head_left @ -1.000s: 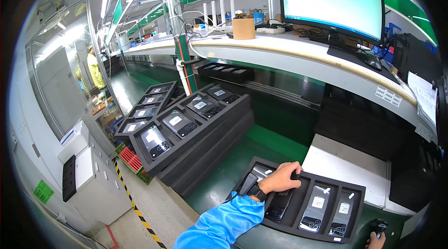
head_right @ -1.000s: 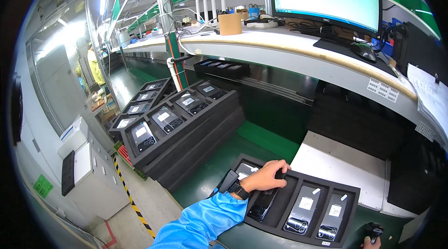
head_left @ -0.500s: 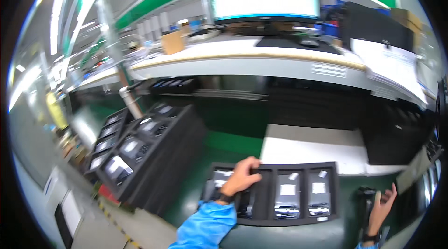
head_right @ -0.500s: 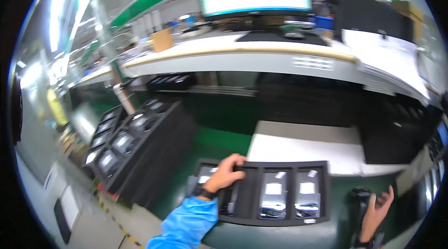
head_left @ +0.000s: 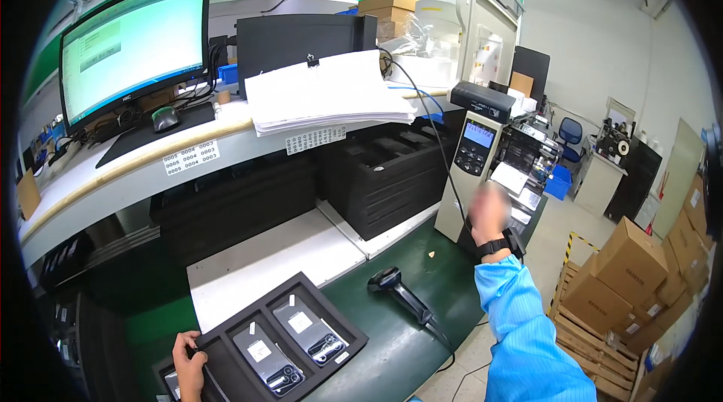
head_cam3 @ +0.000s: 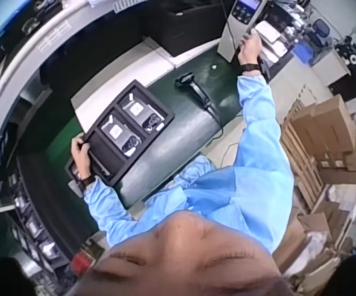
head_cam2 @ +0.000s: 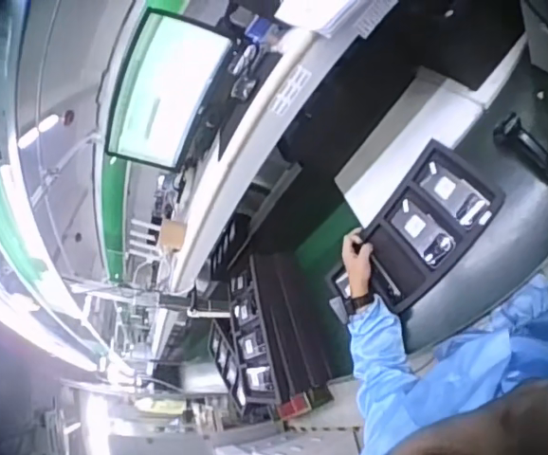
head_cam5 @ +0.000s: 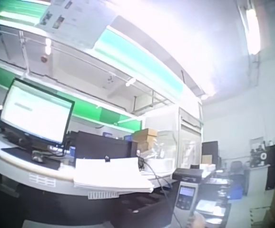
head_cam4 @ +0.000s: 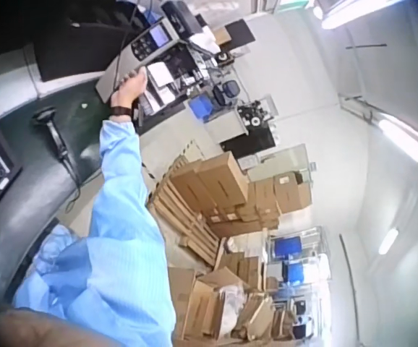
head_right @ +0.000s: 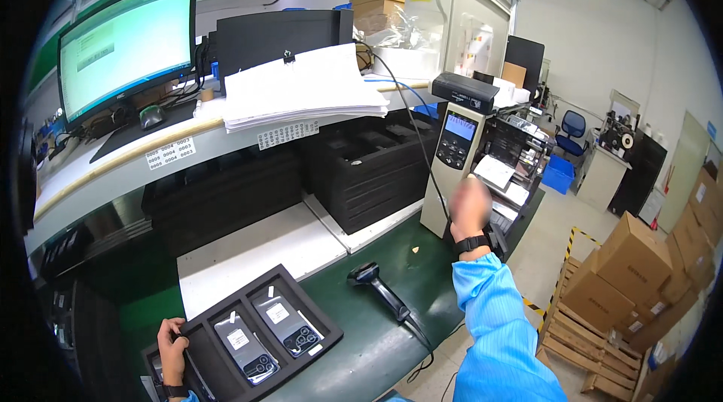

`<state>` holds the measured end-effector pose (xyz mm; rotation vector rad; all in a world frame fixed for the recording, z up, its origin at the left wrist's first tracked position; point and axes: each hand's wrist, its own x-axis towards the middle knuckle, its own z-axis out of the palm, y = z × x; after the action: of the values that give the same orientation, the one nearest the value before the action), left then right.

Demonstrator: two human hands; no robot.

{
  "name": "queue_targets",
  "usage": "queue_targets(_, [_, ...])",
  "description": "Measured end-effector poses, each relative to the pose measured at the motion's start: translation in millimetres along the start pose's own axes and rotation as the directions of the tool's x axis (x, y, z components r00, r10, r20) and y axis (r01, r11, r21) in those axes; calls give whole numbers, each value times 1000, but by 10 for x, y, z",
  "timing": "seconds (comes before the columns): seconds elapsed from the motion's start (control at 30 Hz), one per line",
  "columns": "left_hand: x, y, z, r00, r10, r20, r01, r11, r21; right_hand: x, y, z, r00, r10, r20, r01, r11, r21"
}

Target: The recorder is scanning barcodes on smartphones in trays and moving the trays along an assembly line workstation.

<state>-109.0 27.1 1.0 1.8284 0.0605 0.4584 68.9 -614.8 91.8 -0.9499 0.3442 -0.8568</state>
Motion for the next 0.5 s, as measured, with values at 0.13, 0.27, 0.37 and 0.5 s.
queue_targets(0.13, [-29,-34,-31,1000,2,12,-1,1000,-16,103,29,48,1000,27,1,-27,997,72])
queue_targets(0.27, [-26,-160,-43,998,36,-45,-35,999,34,141,41,95,1000,-8,-17,9,998,62])
queue_targets(0.37, [-30,-196,-71,996,40,-75,-36,998,47,135,22,167,998,-52,-37,53,998,21])
queue_targets(0.5, [15,-257,-63,998,63,-24,-63,998,21,467,-72,63,948,-315,-35,305,937,-171])
